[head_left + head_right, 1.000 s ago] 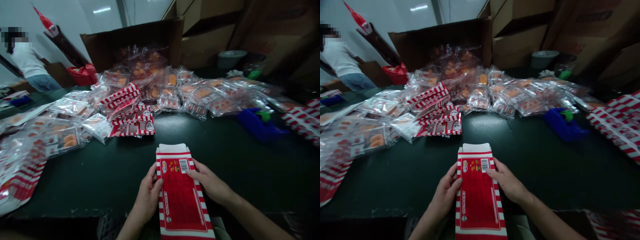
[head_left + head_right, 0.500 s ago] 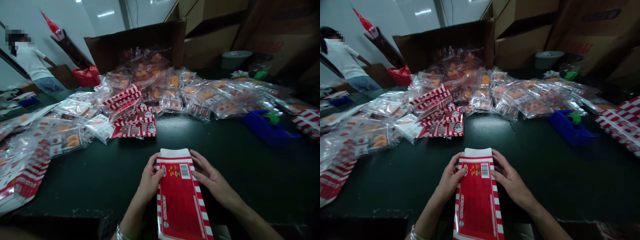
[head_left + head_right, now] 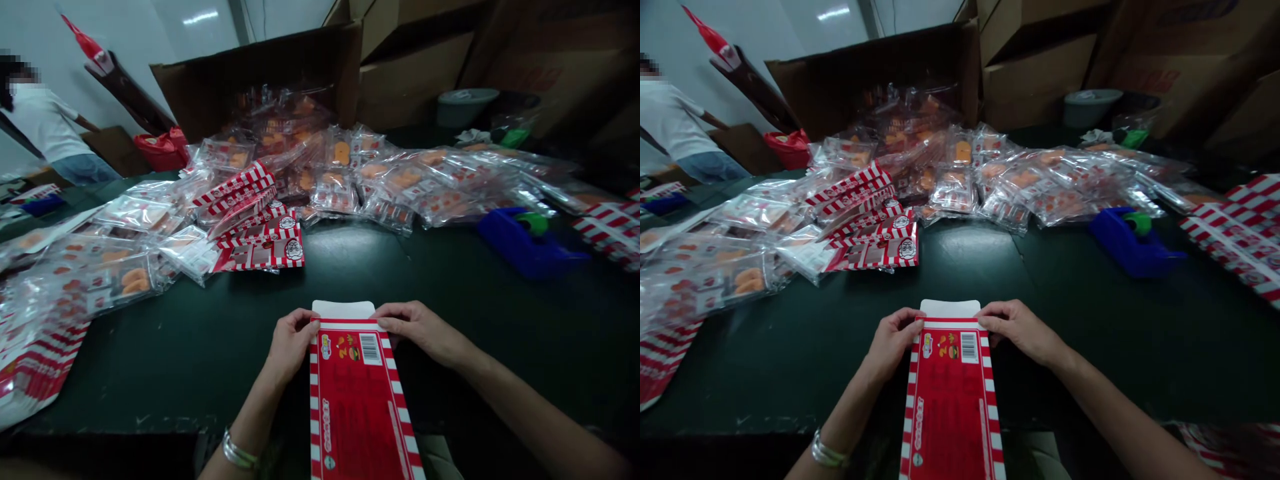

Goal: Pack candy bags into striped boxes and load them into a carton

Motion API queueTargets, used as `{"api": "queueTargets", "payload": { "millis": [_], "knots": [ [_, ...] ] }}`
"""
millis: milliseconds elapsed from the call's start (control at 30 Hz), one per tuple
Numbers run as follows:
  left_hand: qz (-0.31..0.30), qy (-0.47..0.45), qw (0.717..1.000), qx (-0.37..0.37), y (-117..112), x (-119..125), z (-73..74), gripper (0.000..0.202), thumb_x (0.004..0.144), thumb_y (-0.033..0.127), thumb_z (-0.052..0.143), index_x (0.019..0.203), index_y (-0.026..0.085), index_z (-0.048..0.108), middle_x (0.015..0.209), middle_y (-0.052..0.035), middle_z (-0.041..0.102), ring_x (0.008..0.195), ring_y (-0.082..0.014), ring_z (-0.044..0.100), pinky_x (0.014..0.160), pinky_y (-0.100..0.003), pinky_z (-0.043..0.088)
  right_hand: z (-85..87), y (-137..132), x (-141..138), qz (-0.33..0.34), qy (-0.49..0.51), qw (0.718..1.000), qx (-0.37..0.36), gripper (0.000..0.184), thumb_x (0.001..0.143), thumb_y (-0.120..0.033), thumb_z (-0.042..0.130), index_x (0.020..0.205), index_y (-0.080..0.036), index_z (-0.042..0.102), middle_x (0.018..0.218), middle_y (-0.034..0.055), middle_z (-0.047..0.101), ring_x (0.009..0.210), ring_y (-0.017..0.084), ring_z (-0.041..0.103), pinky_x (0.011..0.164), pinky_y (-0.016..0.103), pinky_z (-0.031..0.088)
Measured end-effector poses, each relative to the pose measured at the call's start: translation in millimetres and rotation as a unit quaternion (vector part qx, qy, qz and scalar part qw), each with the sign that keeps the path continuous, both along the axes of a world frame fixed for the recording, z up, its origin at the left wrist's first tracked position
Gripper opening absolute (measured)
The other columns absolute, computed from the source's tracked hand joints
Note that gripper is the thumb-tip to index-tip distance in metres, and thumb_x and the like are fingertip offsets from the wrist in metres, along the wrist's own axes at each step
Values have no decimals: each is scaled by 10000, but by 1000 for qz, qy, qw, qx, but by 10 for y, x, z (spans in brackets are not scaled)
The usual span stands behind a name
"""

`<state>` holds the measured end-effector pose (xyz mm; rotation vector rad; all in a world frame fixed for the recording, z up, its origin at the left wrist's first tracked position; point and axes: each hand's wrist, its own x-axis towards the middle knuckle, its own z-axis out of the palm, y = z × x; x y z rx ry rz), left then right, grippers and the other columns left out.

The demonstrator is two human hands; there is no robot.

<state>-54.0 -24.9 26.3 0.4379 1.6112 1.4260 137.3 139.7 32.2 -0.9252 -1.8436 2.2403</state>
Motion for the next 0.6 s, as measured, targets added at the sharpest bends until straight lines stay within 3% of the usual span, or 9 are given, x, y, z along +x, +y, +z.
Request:
{"api": "queueTargets", "payload": {
  "millis": [100, 200, 367, 433, 533, 600],
  "knots": [
    [0, 10, 1000, 3, -21, 51, 32, 226, 654, 327, 759, 778, 152, 687, 730, -26, 717, 699, -181, 651, 620, -254, 500, 70, -68, 46, -2, 15, 1000, 27, 348, 732, -498, 719, 784, -154, 726, 1026, 72, 696, 832, 200, 662, 765, 316, 538],
    [7, 1, 1000, 9, -13, 80, 59, 211, 658, 326, 757, 751, 151, 685, 701, -17, 711, 668, -169, 646, 602, -243, 492, 134, -143, 71, -30, 12, 995, 90, 365, 745, -521, 675, 735, -159, 724, 1186, 91, 645, 872, 222, 653, 742, 321, 540],
    [5, -48, 998, 31, 47, 65, 106, 253, 643, 370, 761, 680, 160, 625, 625, 20, 674, 591, -146, 636, 593, -248, 502, 214, -120, 67, -72, -12, 982, 177, 316, 707, -471, 685, 638, -171, 613, 884, 76, 682, 754, 202, 631, 666, 308, 521],
    [-7, -58, 998, 36, 59, 55, 115, 272, 642, 380, 773, 685, 153, 629, 634, 10, 681, 595, -150, 638, 604, -256, 509, 244, -58, 69, -65, -10, 987, 147, 303, 669, -433, 729, 795, -183, 615, 857, 61, 671, 795, 218, 644, 694, 324, 532],
    [-26, -20, 999, 40, 51, 75, 94, 274, 700, 405, 743, 745, 147, 665, 700, -18, 706, 647, -170, 650, 622, -268, 518, 279, 31, 86, 1, 7, 998, 66, 617, 653, -406, 753, 1188, -187, 536, 1008, 87, 672, 945, 253, 650, 802, 390, 539],
    [-26, 21, 999, 41, 26, 126, 63, 247, 721, 365, 736, 832, 148, 695, 803, -35, 725, 743, -187, 661, 679, -272, 524, 289, 64, 105, 44, 14, 998, 44, 649, 688, -421, 734, 1247, -179, 511, 1105, 111, 661, 1018, 265, 638, 884, 428, 518]
  ]
}}
